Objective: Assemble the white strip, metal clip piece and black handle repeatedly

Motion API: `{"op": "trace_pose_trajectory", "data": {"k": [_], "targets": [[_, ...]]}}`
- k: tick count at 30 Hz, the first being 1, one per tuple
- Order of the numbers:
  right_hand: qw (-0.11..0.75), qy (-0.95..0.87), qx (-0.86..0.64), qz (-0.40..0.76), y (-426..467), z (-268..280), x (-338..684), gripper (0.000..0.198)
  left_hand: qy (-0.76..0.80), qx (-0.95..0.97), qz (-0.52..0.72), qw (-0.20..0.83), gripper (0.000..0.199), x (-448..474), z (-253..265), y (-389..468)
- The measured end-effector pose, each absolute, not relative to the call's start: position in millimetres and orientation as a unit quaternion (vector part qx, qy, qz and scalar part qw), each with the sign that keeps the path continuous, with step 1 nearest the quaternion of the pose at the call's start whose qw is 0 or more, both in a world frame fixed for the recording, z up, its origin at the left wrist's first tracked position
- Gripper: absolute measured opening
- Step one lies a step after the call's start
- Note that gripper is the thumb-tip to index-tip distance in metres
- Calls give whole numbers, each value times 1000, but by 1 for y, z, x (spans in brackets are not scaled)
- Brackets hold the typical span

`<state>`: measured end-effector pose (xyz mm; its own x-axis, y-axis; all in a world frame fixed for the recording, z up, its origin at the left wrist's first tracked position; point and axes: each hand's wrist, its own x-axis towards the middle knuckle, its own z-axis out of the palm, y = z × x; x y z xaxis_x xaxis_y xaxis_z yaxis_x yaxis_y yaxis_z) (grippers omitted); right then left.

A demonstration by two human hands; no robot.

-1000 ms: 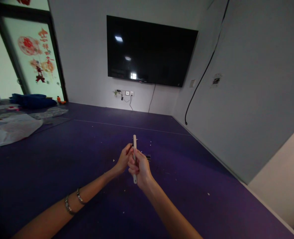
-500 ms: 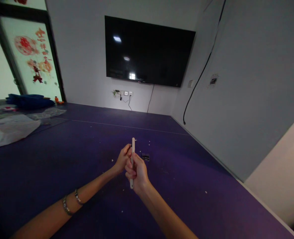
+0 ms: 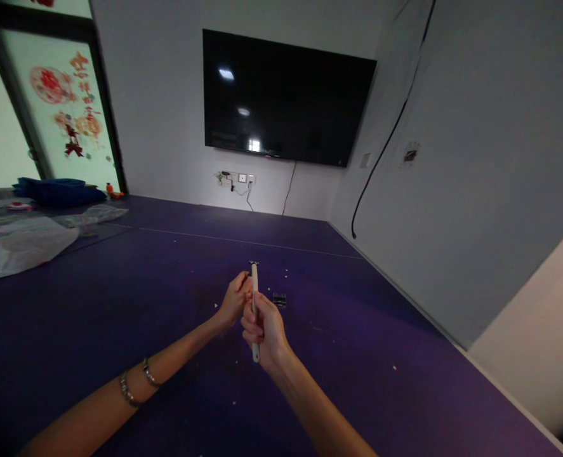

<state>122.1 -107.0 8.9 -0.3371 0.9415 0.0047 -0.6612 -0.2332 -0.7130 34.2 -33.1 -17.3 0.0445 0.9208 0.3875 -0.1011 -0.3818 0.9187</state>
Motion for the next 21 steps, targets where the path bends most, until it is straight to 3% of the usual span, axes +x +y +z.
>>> {"op": "trace_pose_trajectory", "data": {"k": [21], "targets": [[541, -319, -229, 744, -99, 2, 122, 21, 349, 559, 609, 442, 22, 35, -25, -26]]}}
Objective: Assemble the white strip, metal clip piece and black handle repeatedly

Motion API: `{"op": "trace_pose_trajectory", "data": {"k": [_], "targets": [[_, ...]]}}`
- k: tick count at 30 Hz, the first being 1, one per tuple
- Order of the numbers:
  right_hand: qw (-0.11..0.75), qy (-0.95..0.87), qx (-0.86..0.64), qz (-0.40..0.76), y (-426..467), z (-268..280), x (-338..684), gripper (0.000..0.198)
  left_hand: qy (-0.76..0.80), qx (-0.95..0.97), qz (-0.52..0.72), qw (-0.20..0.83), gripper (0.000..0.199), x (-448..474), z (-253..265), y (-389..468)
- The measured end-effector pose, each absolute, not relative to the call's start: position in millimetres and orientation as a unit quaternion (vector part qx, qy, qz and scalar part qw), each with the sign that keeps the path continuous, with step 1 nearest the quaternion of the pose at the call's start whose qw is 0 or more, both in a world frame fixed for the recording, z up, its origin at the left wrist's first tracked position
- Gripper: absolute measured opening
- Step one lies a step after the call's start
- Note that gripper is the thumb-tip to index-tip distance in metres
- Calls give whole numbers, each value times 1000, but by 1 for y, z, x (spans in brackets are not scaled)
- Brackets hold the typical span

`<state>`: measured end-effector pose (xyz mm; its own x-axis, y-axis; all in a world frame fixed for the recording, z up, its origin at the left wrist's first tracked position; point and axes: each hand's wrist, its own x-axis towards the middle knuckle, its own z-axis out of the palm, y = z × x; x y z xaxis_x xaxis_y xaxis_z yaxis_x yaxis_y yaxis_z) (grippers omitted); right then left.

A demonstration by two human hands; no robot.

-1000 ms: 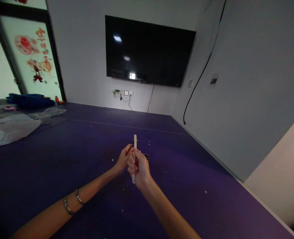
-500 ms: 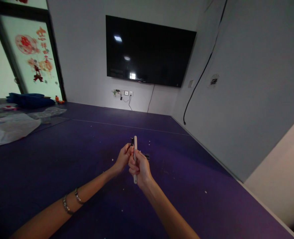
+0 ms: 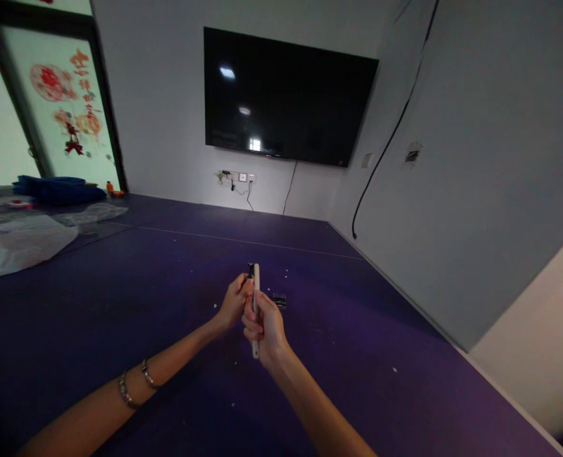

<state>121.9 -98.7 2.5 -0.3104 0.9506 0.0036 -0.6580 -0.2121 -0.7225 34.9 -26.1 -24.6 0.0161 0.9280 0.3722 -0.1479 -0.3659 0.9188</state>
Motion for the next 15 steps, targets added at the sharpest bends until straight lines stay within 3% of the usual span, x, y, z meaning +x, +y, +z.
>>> {"op": "trace_pose_trajectory", "data": {"k": [6, 9, 15], "targets": [[574, -354, -234, 700, -99, 15, 128, 19, 324, 491, 609, 532, 25, 36, -30, -22], [591, -470, -246, 608, -84, 28, 140, 19, 324, 444, 605, 576, 26, 38, -34, -23], [503, -679, -403, 351, -31, 28, 179, 13, 339, 334, 581, 660, 17, 40, -31, -28]]}}
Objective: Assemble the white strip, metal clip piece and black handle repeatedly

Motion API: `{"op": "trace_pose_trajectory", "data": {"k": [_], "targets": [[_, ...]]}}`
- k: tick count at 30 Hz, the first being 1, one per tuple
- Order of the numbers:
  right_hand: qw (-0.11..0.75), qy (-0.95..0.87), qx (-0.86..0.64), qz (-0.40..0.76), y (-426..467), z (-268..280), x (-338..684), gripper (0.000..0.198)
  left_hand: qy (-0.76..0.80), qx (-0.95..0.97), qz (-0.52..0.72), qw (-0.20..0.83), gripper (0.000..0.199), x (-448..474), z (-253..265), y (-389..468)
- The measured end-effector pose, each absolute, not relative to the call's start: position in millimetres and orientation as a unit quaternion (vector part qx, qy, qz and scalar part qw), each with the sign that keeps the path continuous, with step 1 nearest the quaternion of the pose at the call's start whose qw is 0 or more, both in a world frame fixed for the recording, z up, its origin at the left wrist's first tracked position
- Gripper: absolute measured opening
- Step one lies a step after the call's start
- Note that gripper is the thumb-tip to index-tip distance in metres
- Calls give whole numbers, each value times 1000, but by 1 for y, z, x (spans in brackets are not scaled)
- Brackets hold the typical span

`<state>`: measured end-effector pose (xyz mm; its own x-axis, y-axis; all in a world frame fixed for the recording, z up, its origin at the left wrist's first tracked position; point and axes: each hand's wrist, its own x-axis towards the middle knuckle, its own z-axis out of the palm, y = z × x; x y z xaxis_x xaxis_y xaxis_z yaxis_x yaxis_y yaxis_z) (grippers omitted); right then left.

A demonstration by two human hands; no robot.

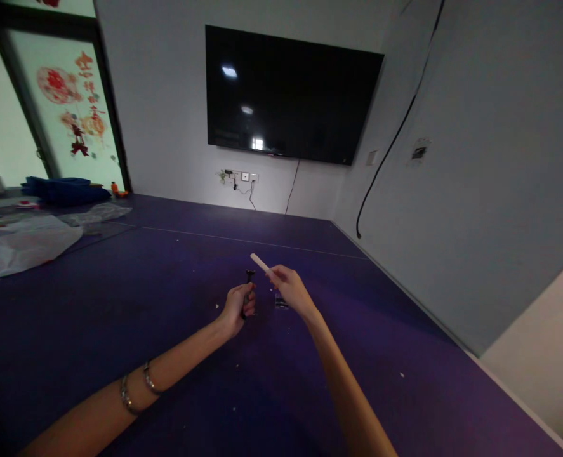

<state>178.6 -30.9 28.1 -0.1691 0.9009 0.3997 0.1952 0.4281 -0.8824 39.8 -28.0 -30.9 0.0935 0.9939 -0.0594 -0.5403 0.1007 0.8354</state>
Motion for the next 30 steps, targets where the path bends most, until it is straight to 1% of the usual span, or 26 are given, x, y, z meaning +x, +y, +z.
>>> {"op": "trace_pose_trajectory", "data": {"k": [2, 4, 7, 10, 13, 18, 24, 26, 30], "targets": [[483, -707, -446, 261, -16, 19, 188, 13, 347, 297, 574, 680, 10, 41, -29, -31], [448, -725, -480, 211, -7, 8, 194, 19, 360, 264, 568, 692, 6, 43, -28, -34], [389, -737, -523, 176, -1, -5, 195, 33, 375, 234, 559, 701, 8, 47, -29, -38], [360, -737, -551, 153, 0, -13, 193, 44, 379, 227, 551, 708, 8, 51, -32, -46], [352, -735, -564, 130, 1, -17, 192, 46, 372, 233, 549, 711, 7, 56, -35, -54], [360, -724, -583, 84, 1, -18, 197, 43, 375, 235, 552, 707, 7, 60, -38, -61], [358, -744, -538, 171, 2, -21, 200, 49, 376, 244, 554, 701, 5, 59, -36, -61], [356, -741, -549, 152, 1, -20, 199, 48, 379, 244, 553, 700, 5, 59, -37, -61], [365, -721, -585, 73, -3, -13, 196, 41, 400, 241, 550, 692, 4, 59, -39, -59]]}}
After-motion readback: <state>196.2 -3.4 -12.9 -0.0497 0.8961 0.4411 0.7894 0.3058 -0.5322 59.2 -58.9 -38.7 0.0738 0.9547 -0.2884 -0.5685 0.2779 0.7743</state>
